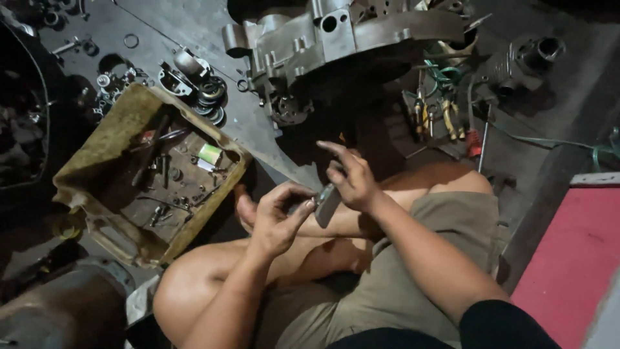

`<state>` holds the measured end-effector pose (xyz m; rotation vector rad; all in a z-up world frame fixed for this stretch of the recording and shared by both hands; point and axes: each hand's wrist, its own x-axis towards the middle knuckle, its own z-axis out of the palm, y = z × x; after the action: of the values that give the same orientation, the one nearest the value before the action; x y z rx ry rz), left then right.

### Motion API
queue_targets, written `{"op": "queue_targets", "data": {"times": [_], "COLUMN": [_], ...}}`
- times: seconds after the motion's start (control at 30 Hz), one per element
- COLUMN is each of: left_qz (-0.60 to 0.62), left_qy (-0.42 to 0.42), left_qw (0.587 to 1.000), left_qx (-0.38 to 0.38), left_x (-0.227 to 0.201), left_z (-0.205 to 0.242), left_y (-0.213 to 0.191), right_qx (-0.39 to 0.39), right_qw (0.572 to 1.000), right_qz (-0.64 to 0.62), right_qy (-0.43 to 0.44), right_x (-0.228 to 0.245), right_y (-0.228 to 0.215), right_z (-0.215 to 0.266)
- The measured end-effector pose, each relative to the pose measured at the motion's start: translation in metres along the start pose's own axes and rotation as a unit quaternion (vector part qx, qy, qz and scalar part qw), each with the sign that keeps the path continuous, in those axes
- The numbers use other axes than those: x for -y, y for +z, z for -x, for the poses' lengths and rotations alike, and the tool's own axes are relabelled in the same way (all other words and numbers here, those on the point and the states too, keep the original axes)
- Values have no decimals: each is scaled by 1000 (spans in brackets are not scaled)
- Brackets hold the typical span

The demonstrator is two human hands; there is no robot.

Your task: The person sits on the floor and uses a sharpening stone to manually sharpen a small metal part. They hold the part in one hand and rub it against the stone with the other, repeatedly turning the part to work on different edges.

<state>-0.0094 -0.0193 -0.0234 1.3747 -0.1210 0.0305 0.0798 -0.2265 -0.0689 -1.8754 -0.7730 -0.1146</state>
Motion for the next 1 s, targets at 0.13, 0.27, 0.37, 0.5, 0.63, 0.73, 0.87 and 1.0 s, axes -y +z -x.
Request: {"op": "queue_targets", "data": {"times": [0.13,0.27,0.37,0.5,0.63,0.73,0.87,1.0], "left_qz": [16,8,-1,-31,-40,-52,-62,-87], "left_qy": [-21,-5,-4,1,19,24,32,51], "left_qw": [1000,1000,1000,999,999,998,997,994], "left_qx": [-15,-4,-15,-15,-17,-7,-25,-32], "left_x": [-14,-15,-16,-14,-21,-20,-25,-26], "left_z": [4,3,-1,2,2,-2,-3,-5], "left_y": [3,2,0,2,4,4,4,7], "right_qx": [7,6,9,15,10,0,-10,-13], "right_qw": [1000,999,999,999,999,999,999,1000], "right_qz": [21,45,37,23,40,42,35,22], "right_qy": [-16,-7,-2,23,0,-2,-2,17], "right_x": [42,20,38,-3,44,31,29,9], "right_y": [-12,-4,-7,5,-8,-1,0,6], "right_z": [-11,-4,-9,4,-5,-7,-3,-2]}}
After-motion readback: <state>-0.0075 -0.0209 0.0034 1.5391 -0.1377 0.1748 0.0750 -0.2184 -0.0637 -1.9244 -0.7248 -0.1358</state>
